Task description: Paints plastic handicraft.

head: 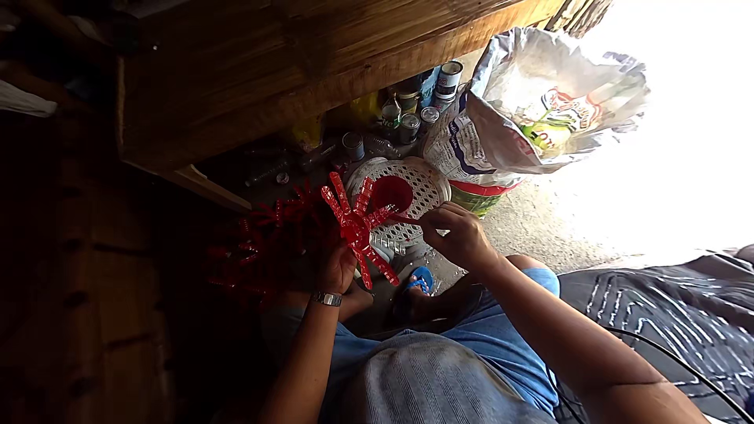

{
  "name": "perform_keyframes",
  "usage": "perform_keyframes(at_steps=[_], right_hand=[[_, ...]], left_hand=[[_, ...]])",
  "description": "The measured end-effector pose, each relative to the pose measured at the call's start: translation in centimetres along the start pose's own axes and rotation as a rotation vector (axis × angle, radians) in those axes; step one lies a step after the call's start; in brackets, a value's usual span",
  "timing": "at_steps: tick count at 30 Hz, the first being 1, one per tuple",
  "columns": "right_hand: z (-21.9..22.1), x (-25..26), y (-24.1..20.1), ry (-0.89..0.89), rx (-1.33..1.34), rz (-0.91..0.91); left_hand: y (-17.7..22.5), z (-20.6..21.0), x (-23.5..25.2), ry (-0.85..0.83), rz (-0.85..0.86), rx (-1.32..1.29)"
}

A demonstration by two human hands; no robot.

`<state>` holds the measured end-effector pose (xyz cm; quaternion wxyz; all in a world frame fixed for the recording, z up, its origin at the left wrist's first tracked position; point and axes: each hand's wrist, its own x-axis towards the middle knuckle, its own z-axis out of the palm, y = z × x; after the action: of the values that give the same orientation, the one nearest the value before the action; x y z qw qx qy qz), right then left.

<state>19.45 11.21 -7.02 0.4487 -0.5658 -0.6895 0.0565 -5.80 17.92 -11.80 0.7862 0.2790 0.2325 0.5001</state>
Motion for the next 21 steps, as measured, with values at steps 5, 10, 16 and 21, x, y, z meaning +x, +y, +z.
perform_keyframes(at_steps=[5,10,16,21], right_hand=[[0.2,0.8,-0.1,0.023,0.005,0.014],[1.0,0.6,0.6,-0.012,0.009,0.029],[0.5,0.7,0.4,0.006,-0.016,0.048],[0.0,0.8,0.2,0.017,0.01,0.039]], left_hand=[[-0.2,0.0,0.0,0.017,-0.013,-0.025],[0.0,0.0,0.1,-0.012,-0.004,-0.017],[-0.4,-0.5,0.1,-0.019,-0.011,-0.023],[0.1,-0.3,-0.2,-0.007,-0.012,-0.033]])
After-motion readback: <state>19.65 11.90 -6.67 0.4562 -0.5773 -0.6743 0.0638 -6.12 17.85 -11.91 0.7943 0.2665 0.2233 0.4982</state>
